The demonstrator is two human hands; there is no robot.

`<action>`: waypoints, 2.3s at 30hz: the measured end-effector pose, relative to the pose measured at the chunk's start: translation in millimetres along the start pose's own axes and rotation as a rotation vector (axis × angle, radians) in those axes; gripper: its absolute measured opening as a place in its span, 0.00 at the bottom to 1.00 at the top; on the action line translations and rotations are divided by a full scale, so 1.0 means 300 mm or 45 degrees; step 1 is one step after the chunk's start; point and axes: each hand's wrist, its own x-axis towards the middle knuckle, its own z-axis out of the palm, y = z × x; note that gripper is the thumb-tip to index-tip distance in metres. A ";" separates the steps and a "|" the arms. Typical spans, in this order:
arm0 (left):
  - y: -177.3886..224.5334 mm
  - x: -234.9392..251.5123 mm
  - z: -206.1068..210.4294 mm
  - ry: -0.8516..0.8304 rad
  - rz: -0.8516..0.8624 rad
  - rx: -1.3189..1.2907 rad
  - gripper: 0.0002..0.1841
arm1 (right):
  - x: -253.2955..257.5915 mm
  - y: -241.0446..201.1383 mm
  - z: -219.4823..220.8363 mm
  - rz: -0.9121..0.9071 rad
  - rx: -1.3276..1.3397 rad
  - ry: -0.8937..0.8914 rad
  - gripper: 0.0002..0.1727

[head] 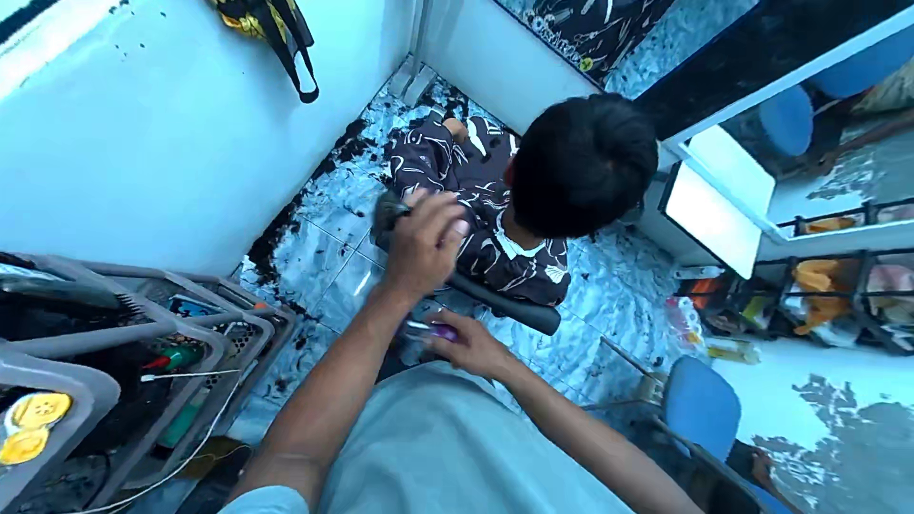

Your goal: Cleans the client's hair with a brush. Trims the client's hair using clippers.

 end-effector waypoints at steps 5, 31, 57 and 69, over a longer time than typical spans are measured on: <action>-0.084 -0.044 0.305 -0.491 0.259 0.209 0.27 | -0.357 -0.125 -0.361 0.007 -0.824 0.246 0.22; -0.197 -0.181 0.397 -0.220 0.195 0.229 0.25 | 0.445 -0.456 -0.567 0.070 -1.921 0.079 0.15; -0.221 -0.155 0.400 -0.199 0.279 0.216 0.26 | 0.071 -0.662 -0.822 0.041 -1.687 0.286 0.16; -0.215 -0.179 0.432 -0.167 0.268 0.212 0.25 | 0.010 -0.492 -1.040 0.091 -1.363 0.545 0.20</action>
